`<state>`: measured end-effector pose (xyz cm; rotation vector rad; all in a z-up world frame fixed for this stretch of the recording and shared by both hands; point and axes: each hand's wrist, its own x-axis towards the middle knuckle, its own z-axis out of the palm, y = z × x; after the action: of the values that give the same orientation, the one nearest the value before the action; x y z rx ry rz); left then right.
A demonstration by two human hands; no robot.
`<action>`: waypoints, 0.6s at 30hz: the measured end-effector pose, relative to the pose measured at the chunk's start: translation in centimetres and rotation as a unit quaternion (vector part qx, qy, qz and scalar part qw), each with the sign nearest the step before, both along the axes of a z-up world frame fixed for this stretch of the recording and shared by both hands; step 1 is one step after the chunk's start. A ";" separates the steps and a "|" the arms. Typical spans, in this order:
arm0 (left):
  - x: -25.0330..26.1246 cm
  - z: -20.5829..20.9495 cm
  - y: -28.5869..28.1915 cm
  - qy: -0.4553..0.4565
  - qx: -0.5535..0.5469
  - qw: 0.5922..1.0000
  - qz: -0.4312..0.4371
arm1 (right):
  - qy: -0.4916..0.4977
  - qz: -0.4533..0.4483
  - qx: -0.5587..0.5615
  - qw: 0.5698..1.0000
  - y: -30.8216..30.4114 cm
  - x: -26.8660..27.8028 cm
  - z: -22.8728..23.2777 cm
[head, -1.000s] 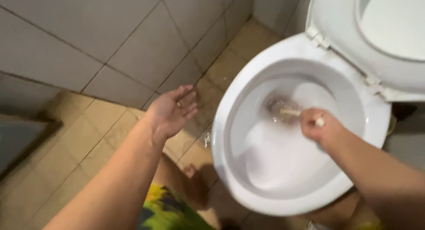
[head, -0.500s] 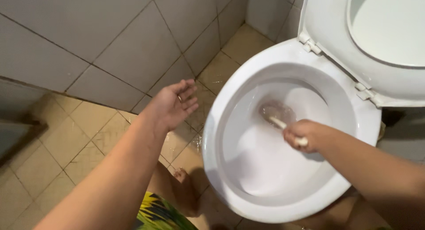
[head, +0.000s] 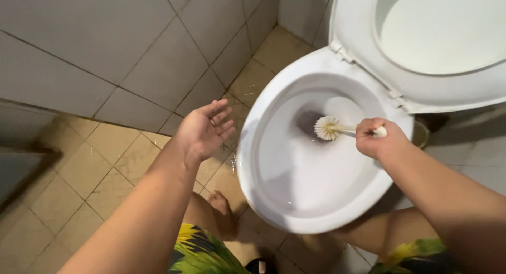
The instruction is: The person cleans the interior of a toilet bowl by applying a liquid with a brush, scrubbing the bowl with a toilet brush, and rinsing it with water poured from a pitcher.
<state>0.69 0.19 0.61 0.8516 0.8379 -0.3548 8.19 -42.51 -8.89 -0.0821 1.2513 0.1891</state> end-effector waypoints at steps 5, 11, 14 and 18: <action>-0.7 5.4 -0.3 0.021 0.010 1.000 0.014 | -0.069 0.234 0.011 0.970 -4.7 -4.4 2.4; -1.5 10.2 0.1 0.016 0.005 1.000 0.022 | -0.047 0.433 -0.071 0.897 -7.6 -3.3 8.6; -1.9 12.1 -0.2 0.032 0.009 0.999 0.032 | 0.007 0.626 -0.181 0.759 -7.0 -3.5 13.4; -2.6 13.5 -0.5 0.045 0.001 0.998 0.044 | 0.017 0.900 -0.324 0.292 -5.6 -4.0 18.6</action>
<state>-1.88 -0.34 14.08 0.8026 0.9558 -0.3161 4.21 -48.15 9.72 -2.3104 0.5169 1.6308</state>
